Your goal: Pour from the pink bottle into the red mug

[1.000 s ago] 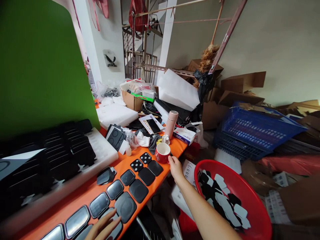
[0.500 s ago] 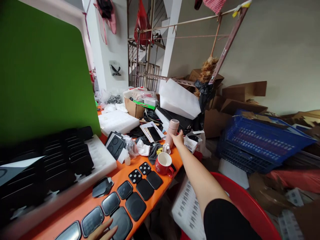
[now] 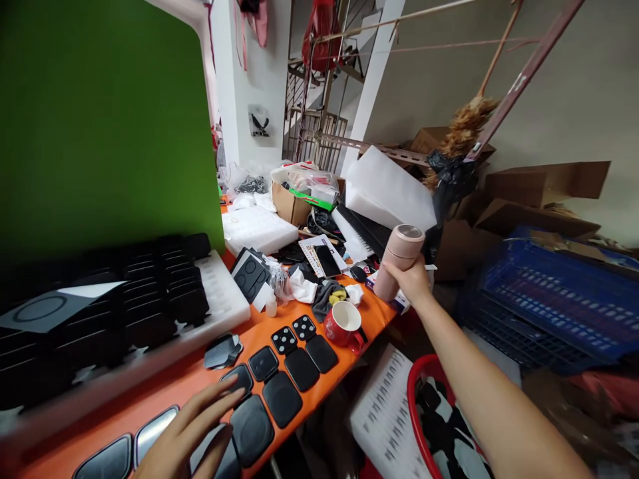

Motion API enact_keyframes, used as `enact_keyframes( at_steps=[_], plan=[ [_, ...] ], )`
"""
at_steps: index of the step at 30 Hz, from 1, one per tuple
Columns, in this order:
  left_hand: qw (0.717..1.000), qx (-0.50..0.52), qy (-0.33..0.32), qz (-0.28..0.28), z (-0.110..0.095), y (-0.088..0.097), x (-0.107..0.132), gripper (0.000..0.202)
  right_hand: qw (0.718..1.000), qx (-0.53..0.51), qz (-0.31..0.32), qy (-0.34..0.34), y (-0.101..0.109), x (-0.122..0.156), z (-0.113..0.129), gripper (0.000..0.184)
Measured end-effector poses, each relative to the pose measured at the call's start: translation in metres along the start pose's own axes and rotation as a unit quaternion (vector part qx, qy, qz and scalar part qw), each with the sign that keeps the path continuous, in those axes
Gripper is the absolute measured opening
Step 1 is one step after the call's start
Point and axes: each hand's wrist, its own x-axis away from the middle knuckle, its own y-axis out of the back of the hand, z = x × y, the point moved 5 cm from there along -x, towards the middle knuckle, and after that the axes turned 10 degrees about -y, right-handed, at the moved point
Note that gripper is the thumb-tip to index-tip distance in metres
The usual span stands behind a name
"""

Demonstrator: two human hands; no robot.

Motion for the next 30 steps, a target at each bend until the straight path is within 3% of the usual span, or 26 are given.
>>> enact_keyframes(
  at_steps=[2,4,6,8,11,13,16,18,19,22,23,25,28,30],
  plan=[
    [1.0,-0.007,0.0,0.006,-0.012,0.007,-0.014,0.041,0.995,0.01,0.089,0.04,0.027,0.034,0.017,0.059],
    [1.0,0.0,-0.022,0.019,-0.028,0.009,-0.026,0.042,0.982,0.036,0.186,0.015,0.046,0.081,0.025,0.057],
    [0.997,0.022,-0.06,0.053,-0.045,0.009,-0.036,0.05,0.948,0.042,0.315,-0.019,0.05,0.139,0.032,0.063],
    [0.986,0.047,-0.118,0.103,-0.064,0.006,-0.043,0.062,0.884,0.053,0.464,-0.031,0.041,0.2,0.044,0.072],
    [0.958,0.056,-0.209,0.189,-0.09,-0.001,-0.045,0.061,0.751,0.033,0.659,-0.036,0.015,0.276,0.071,0.072],
    [0.943,0.053,-0.23,0.234,-0.099,-0.007,-0.04,0.048,0.699,-0.007,0.714,-0.027,-0.001,0.304,0.091,0.064],
    [0.938,0.053,-0.202,0.277,-0.101,-0.014,-0.029,0.034,0.662,-0.076,0.745,-0.043,-0.019,0.325,0.107,0.053],
    [0.947,0.061,-0.143,0.281,-0.095,-0.016,-0.023,0.039,0.666,-0.084,0.739,-0.056,-0.025,0.333,0.104,0.047],
    [0.956,0.066,-0.094,0.27,-0.09,-0.015,-0.021,0.045,0.693,-0.06,0.717,-0.053,-0.027,0.334,0.098,0.045],
    [0.972,0.078,0.082,0.205,-0.07,-0.01,-0.016,0.054,0.808,0.086,0.582,-0.005,-0.03,0.326,0.077,0.048],
    [0.971,0.084,0.118,0.189,-0.065,-0.007,-0.015,0.056,0.829,0.127,0.545,0.009,-0.029,0.322,0.072,0.049],
    [0.971,0.104,0.106,0.185,-0.062,0.0,-0.015,0.063,0.834,0.15,0.531,0.021,-0.03,0.318,0.066,0.051],
    [0.968,0.118,-0.04,0.217,-0.068,0.014,-0.018,0.067,0.805,0.098,0.585,0.015,-0.031,0.318,0.066,0.059],
    [0.963,0.101,-0.069,0.24,-0.064,0.023,-0.019,0.063,0.794,0.083,0.603,0.005,-0.031,0.317,0.067,0.064]
  ],
)
